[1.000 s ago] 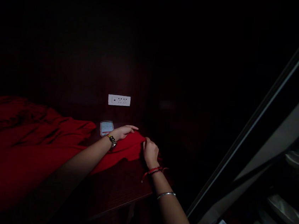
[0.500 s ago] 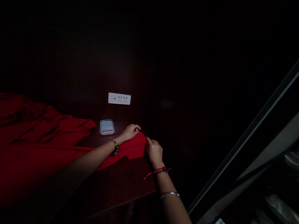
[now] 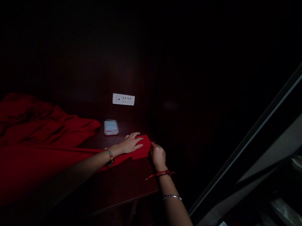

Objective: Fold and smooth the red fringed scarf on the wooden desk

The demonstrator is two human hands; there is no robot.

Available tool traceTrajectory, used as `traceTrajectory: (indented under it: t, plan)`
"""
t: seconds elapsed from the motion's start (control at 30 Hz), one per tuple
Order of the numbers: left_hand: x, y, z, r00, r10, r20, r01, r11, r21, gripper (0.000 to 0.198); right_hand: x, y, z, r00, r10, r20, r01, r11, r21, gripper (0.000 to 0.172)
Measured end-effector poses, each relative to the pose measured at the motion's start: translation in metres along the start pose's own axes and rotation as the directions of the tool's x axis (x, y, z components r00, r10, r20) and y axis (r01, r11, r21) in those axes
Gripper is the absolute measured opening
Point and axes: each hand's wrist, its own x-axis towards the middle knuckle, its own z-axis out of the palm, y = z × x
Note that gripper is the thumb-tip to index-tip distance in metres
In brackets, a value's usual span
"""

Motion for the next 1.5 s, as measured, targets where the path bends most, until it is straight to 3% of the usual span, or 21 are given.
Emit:
traceTrajectory:
  t: [0.13,0.3,0.43,0.57,0.73,0.97,1.2,1.37,1.5]
  plan:
    - [-0.045,0.003,-0.014,0.999,0.051,0.018,-0.054,0.985,0.165,0.051,-0.001,0.003,0.000,0.997,-0.045,-0.060,0.051,0.993,0.104,0.036]
    - [-0.104,-0.007,-0.025,0.998,-0.068,-0.006,0.065,0.928,0.368,0.052,-0.002,0.006,-0.001,0.956,-0.234,-0.178,0.264,0.949,0.173,0.038]
    - [-0.131,-0.014,-0.033,0.991,-0.132,0.019,0.106,0.867,0.487,0.047,0.001,0.010,0.006,0.948,-0.248,-0.201,0.283,0.943,0.173,0.031]
    - [-0.141,-0.018,-0.041,0.981,-0.159,0.112,0.075,0.840,0.537,0.048,0.003,0.015,0.011,0.941,-0.261,-0.217,0.300,0.938,0.174,0.030]
    - [-0.146,-0.016,-0.044,0.990,-0.117,0.076,0.069,0.882,0.465,0.046,0.002,0.015,0.009,0.925,-0.328,-0.194,0.364,0.911,0.193,0.032]
    - [-0.143,-0.023,-0.047,0.971,-0.121,0.206,0.008,0.879,0.477,0.045,0.004,0.013,0.010,0.927,-0.319,-0.196,0.360,0.904,0.232,0.029]
    - [-0.149,-0.047,-0.084,0.987,-0.133,0.094,0.086,0.916,0.391,0.041,0.003,0.013,0.009,0.928,-0.356,-0.112,0.367,0.925,0.097,0.027]
    - [-0.164,-0.053,-0.083,0.979,-0.117,0.167,0.043,0.918,0.393,0.040,0.001,0.010,0.002,0.933,-0.355,-0.062,0.355,0.935,-0.017,0.031]
    - [-0.161,-0.051,-0.079,0.990,-0.074,0.120,0.015,0.902,0.432,0.039,-0.001,0.011,-0.001,0.940,-0.298,-0.169,0.307,0.951,0.031,0.033]
